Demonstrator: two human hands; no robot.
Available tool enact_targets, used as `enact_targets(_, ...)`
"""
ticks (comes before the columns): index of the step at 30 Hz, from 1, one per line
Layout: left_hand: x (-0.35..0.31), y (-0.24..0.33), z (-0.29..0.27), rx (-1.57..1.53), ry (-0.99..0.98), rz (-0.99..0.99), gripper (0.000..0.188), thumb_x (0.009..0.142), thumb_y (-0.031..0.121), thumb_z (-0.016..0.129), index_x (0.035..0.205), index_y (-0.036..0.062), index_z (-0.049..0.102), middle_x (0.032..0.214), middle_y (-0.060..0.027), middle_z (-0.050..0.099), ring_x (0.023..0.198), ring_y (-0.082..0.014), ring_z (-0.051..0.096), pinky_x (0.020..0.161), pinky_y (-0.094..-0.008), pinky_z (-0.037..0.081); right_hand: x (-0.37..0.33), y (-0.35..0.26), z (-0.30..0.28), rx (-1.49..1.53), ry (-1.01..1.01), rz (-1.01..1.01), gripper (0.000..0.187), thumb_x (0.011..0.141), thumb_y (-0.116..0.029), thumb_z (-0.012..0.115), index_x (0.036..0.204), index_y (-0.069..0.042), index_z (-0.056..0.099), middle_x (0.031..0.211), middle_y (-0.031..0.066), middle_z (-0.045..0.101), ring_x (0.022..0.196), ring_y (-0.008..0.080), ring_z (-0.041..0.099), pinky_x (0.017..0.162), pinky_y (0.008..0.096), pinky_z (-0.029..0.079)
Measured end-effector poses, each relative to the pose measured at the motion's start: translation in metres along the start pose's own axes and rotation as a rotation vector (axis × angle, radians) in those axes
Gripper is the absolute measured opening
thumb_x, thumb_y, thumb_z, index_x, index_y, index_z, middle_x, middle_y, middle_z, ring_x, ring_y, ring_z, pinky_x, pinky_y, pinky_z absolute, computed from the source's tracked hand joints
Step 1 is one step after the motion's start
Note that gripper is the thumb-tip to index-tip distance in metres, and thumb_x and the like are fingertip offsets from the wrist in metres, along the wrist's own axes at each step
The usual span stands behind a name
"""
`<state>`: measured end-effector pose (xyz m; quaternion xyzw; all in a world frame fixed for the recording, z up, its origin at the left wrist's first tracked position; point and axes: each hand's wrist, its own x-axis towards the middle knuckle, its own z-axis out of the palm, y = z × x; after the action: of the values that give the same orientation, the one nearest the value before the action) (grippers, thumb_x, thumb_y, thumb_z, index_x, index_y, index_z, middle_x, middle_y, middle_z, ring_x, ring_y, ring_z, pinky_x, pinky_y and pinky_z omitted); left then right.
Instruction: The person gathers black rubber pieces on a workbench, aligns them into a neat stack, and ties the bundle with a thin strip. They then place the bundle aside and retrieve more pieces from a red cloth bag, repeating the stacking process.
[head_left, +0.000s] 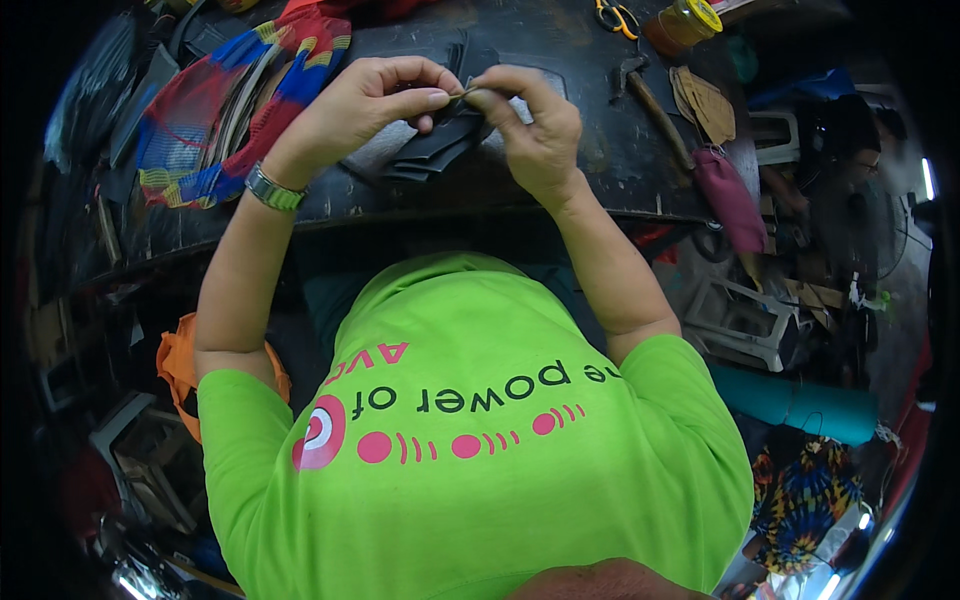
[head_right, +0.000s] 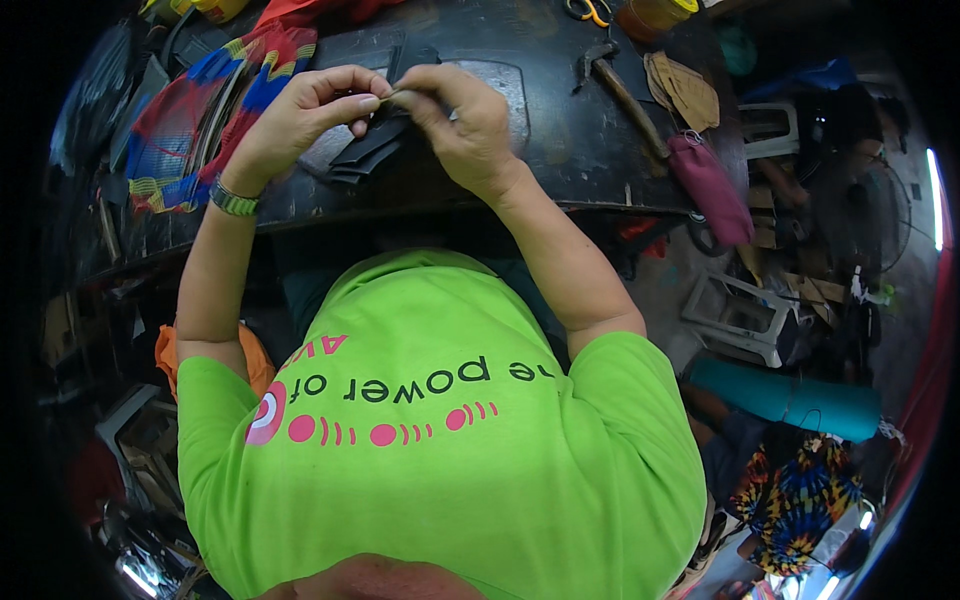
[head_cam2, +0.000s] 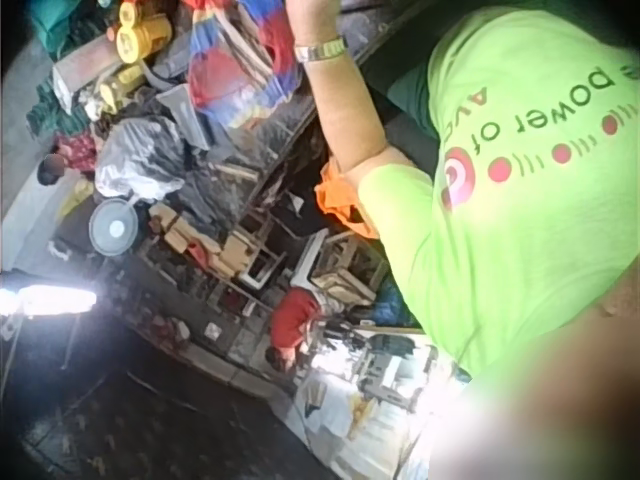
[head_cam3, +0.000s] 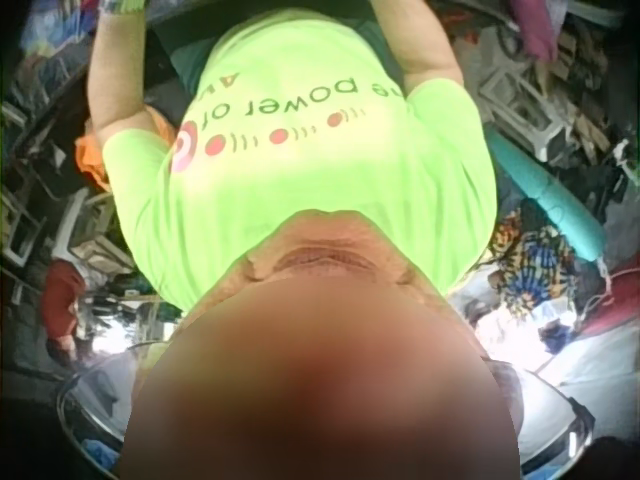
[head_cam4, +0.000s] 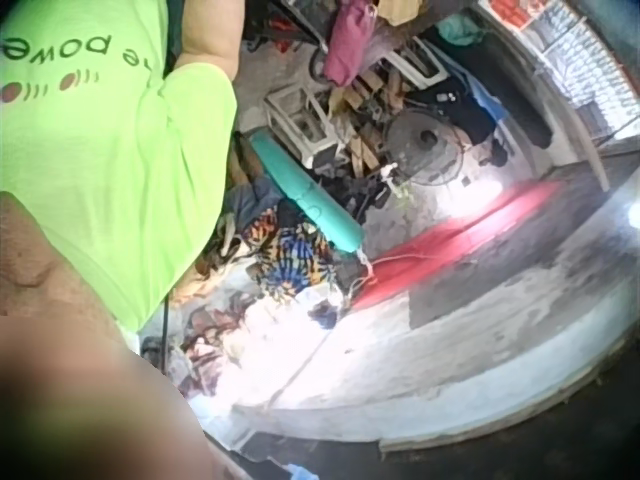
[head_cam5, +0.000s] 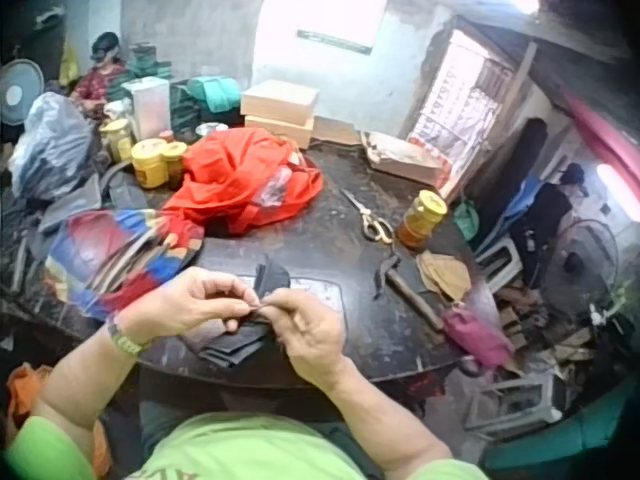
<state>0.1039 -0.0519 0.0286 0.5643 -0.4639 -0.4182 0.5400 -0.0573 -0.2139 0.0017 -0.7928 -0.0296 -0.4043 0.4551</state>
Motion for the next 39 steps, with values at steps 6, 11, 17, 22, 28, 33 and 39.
enact_targets(6, -0.010, -0.005, 0.013, 0.131, 0.126, 0.057, 0.025, 0.103, 0.017, 0.066, 0.119, -0.0013, 0.070, 0.096, 0.0004, 0.068, 0.078, -0.0054, 0.062, 0.075, -0.0210, 0.054, 0.000, -0.011, -0.002, -0.033, -0.077, 0.080, 0.017, 0.095, -0.001, 0.070, 0.112, -0.001, 0.068, 0.097, 0.0044, 0.071, 0.088, 0.0119, 0.067, 0.080, 0.0259, 0.053)
enact_targets(11, -0.012, -0.005, 0.014, 0.170, 0.139, 0.098, 0.025, 0.102, 0.017, 0.066, 0.119, -0.0010, 0.070, 0.096, -0.0004, 0.068, 0.080, -0.0058, 0.062, 0.075, -0.0214, 0.054, 0.007, -0.013, -0.006, -0.258, -0.201, -0.180, 0.018, 0.090, 0.005, 0.071, 0.106, -0.003, 0.073, 0.094, 0.0069, 0.072, 0.087, 0.0139, 0.069, 0.080, 0.0262, 0.054)
enact_targets(17, -0.018, -0.004, 0.020, 0.227, 0.232, 0.086, 0.023, 0.103, 0.016, 0.066, 0.121, 0.0018, 0.069, 0.100, 0.0007, 0.068, 0.085, -0.0045, 0.061, 0.076, -0.0213, 0.054, -0.008, -0.014, -0.004, 0.073, -0.052, 0.239, 0.016, 0.094, 0.003, 0.069, 0.109, 0.000, 0.074, 0.098, 0.0067, 0.075, 0.087, 0.0123, 0.069, 0.078, 0.0260, 0.055)
enact_targets(22, -0.024, -0.005, 0.027, 0.321, 0.317, 0.077, 0.023, 0.102, 0.015, 0.067, 0.122, 0.0047, 0.069, 0.096, 0.0003, 0.070, 0.080, -0.0044, 0.062, 0.072, -0.0215, 0.054, -0.007, -0.017, -0.005, -0.023, -0.066, 0.145, 0.015, 0.092, 0.003, 0.070, 0.106, 0.000, 0.073, 0.091, 0.0084, 0.073, 0.080, 0.0140, 0.070, 0.071, 0.0269, 0.055)
enact_targets(28, -0.027, -0.006, 0.032, 0.401, 0.389, 0.080, 0.022, 0.101, 0.014, 0.068, 0.121, 0.0038, 0.069, 0.092, 0.0001, 0.071, 0.075, -0.0040, 0.060, 0.069, -0.0207, 0.052, 0.000, -0.028, -0.010, -0.357, -0.184, -0.050, 0.013, 0.095, 0.007, 0.064, 0.105, 0.002, 0.071, 0.104, 0.0097, 0.074, 0.091, 0.0170, 0.071, 0.081, 0.0294, 0.057)
enact_targets(33, -0.031, -0.006, 0.034, 0.404, 0.442, 0.085, 0.019, 0.100, 0.013, 0.068, 0.114, 0.0009, 0.069, 0.089, -0.0034, 0.070, 0.072, -0.0067, 0.061, 0.066, -0.0241, 0.051, -0.004, -0.024, -0.013, 0.481, -0.014, 0.352, 0.015, 0.099, 0.002, 0.061, 0.113, 0.005, 0.068, 0.106, 0.0167, 0.073, 0.088, 0.0205, 0.069, 0.083, 0.0315, 0.057)
enact_targets(39, -0.029, -0.010, 0.035, 0.557, 0.437, 0.216, 0.017, 0.099, 0.010, 0.068, 0.114, 0.0016, 0.070, 0.094, -0.0062, 0.070, 0.077, -0.0117, 0.062, 0.071, -0.0262, 0.052, -0.003, -0.026, -0.012, 0.390, -0.078, 0.210, 0.025, 0.108, -0.014, 0.055, 0.120, 0.004, 0.068, 0.107, 0.0194, 0.074, 0.091, 0.0232, 0.070, 0.092, 0.0371, 0.054)
